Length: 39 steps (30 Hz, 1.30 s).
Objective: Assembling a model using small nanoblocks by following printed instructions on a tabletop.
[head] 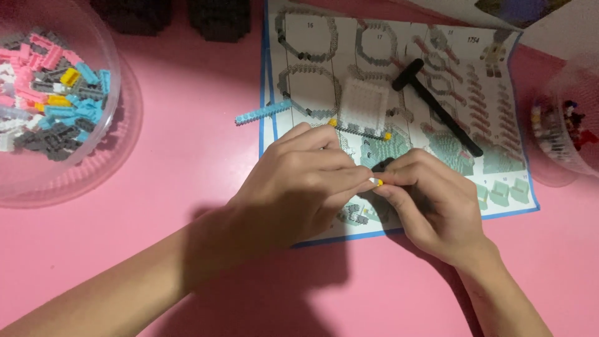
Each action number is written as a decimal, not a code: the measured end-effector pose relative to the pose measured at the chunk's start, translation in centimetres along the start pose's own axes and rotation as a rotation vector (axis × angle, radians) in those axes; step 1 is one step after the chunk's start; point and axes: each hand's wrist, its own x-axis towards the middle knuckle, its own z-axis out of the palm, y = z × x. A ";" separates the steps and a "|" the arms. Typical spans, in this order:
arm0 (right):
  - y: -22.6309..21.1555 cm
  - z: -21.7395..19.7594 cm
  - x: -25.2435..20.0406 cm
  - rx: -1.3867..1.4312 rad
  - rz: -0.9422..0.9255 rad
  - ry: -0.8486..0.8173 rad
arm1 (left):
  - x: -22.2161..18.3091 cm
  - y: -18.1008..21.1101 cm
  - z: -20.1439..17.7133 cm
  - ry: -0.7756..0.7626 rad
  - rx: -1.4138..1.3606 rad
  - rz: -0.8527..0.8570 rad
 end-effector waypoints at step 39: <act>0.0 0.7 1.0 -0.148 -0.125 -0.162 | 0.1 -0.8 0.8 -0.046 -0.001 0.062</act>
